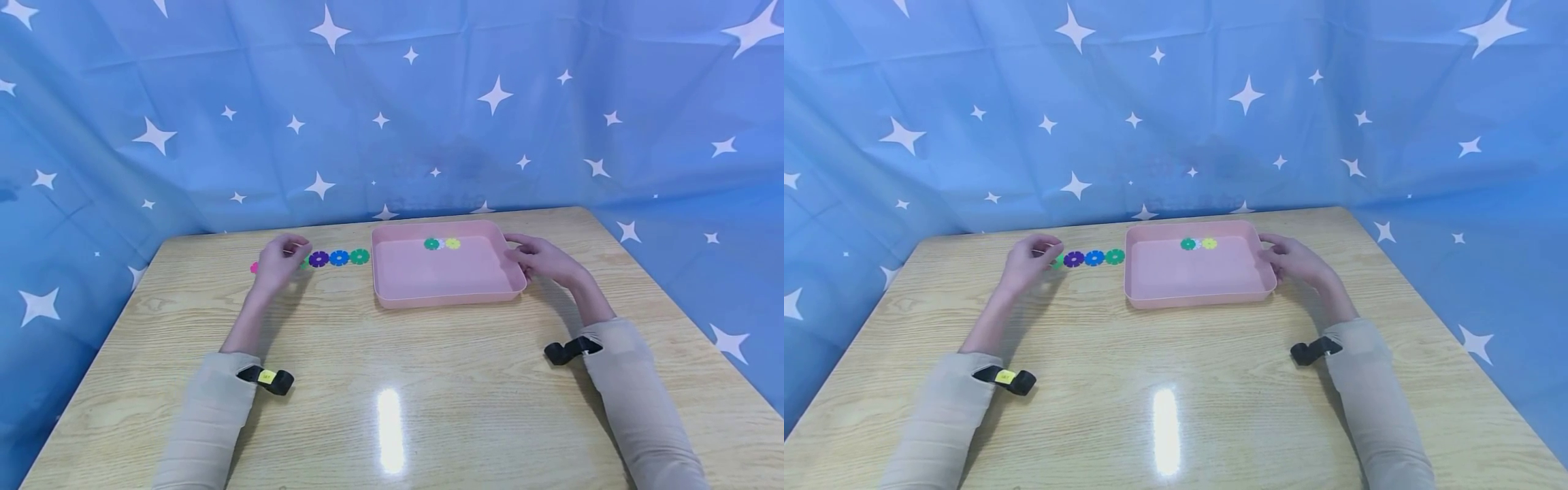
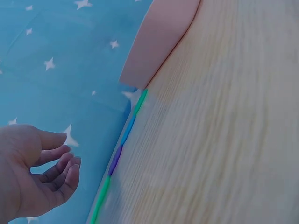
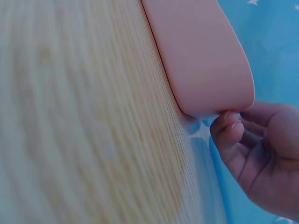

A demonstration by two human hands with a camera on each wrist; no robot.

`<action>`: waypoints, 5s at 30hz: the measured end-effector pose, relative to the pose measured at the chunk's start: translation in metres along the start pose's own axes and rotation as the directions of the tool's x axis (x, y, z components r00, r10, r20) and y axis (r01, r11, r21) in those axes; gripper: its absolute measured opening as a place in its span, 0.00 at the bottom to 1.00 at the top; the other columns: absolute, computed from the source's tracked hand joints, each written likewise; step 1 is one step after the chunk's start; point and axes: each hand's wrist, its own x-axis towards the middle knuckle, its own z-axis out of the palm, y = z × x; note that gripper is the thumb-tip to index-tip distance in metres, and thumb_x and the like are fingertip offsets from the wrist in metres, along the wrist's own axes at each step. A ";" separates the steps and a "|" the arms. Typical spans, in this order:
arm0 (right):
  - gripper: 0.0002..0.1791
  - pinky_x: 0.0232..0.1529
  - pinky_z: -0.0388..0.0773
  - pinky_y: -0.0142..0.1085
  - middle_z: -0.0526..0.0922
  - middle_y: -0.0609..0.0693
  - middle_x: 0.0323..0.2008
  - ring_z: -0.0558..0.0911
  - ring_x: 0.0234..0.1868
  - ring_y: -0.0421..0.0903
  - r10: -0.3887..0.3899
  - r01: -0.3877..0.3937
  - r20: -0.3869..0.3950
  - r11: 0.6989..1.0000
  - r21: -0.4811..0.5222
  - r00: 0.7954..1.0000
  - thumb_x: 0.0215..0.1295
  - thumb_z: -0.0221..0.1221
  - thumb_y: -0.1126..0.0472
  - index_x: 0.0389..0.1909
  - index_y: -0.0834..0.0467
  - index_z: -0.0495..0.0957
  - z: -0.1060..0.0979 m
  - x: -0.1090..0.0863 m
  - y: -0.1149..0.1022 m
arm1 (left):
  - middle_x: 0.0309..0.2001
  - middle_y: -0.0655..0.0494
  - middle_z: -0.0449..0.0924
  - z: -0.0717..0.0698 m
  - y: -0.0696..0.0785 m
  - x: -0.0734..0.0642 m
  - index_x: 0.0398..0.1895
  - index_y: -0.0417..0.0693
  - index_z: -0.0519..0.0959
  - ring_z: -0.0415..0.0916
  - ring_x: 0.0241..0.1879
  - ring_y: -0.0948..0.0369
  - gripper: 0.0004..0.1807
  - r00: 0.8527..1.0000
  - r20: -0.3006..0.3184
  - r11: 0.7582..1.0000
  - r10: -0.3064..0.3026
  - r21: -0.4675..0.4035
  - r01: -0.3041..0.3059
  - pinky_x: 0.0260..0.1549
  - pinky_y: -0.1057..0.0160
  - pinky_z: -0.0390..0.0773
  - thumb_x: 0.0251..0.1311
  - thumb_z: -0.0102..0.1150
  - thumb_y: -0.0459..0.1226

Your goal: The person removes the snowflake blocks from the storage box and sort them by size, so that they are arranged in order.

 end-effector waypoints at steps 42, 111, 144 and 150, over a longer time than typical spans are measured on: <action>0.33 0.28 0.76 0.43 0.73 0.57 0.28 0.73 0.22 0.51 0.008 -0.008 0.000 1.000 0.019 1.000 0.80 0.50 0.55 0.79 0.61 0.52 0.001 0.001 0.001 | 0.46 0.49 0.81 0.163 0.082 0.019 0.53 0.41 0.80 0.78 0.47 0.55 0.12 0.959 0.229 0.984 0.170 -0.100 -0.150 0.51 0.62 0.78 0.73 0.58 0.38; 0.32 0.27 0.76 0.44 0.73 0.56 0.27 0.72 0.21 0.50 -0.009 0.009 0.008 0.998 0.054 1.000 0.80 0.49 0.57 0.78 0.63 0.53 0.001 0.000 -0.002 | 0.44 0.49 0.80 0.169 0.081 0.030 0.55 0.44 0.79 0.78 0.40 0.55 0.11 0.962 0.230 0.979 0.147 -0.172 -0.108 0.39 0.63 0.79 0.72 0.56 0.33; 0.32 0.27 0.76 0.43 0.73 0.55 0.25 0.72 0.21 0.56 -0.009 0.009 0.005 0.999 0.040 1.000 0.80 0.50 0.57 0.78 0.62 0.53 -0.001 0.001 0.002 | 0.36 0.42 0.76 0.074 0.035 0.021 0.57 0.42 0.74 0.76 0.37 0.44 0.14 0.990 0.027 0.965 0.141 -0.225 -0.132 0.28 0.65 0.74 0.73 0.57 0.36; 0.32 0.27 0.76 0.43 0.73 0.55 0.25 0.72 0.21 0.55 -0.008 0.008 0.005 0.999 0.052 1.000 0.80 0.50 0.57 0.78 0.62 0.53 -0.001 0.001 0.002 | 0.38 0.39 0.76 0.049 0.016 0.015 0.57 0.42 0.74 0.76 0.38 0.39 0.14 0.990 0.015 0.969 0.142 -0.207 -0.136 0.29 0.61 0.77 0.73 0.57 0.37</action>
